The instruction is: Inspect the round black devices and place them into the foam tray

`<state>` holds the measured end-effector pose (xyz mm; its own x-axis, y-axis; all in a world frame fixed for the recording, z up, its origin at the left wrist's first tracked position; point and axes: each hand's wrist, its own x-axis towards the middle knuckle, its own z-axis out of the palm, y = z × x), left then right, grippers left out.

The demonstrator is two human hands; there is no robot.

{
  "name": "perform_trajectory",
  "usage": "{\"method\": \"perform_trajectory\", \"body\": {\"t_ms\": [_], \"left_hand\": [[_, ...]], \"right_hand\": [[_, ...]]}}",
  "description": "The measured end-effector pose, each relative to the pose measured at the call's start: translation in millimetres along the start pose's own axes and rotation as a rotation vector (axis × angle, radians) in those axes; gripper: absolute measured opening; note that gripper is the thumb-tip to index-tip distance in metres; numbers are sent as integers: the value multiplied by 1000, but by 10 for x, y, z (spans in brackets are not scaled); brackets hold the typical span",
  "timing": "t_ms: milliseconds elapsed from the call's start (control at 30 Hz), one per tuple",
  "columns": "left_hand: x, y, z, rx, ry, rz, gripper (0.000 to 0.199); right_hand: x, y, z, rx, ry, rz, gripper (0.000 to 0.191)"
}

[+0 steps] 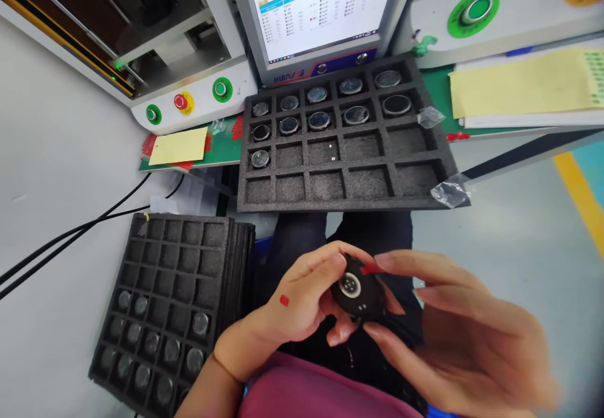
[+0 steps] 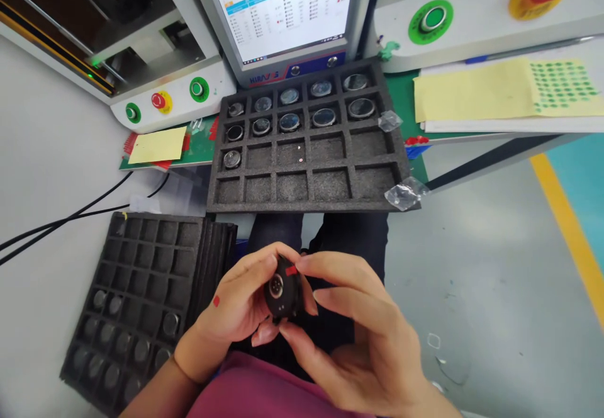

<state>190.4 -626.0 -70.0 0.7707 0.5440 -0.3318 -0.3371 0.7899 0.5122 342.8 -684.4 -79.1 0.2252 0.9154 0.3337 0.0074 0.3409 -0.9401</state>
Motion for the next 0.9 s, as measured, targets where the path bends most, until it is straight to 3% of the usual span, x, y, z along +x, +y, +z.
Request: {"method": "perform_trajectory", "body": {"t_ms": [100,200,400,567,700,900], "left_hand": [[-9,-2,0,5,14,-44,33],[16,-12,1,12,24,-42,34],[34,-80,11,67,76,1,39],[-24,-91,20,92,26,48,33],[-79,-86,40,79,8,76,30],[-154,-80,128,28,76,100,29]], "right_hand": [[31,-11,-1,-55,-48,-113,64],[83,-61,1,-74,-58,-121,61],[192,-132,-2,-197,-172,-197,34],[254,-159,-28,-326,-275,-298,18],[248,-189,-46,-361,-312,-291,12],[167,-221,-31,-306,-330,-224,14]]}}
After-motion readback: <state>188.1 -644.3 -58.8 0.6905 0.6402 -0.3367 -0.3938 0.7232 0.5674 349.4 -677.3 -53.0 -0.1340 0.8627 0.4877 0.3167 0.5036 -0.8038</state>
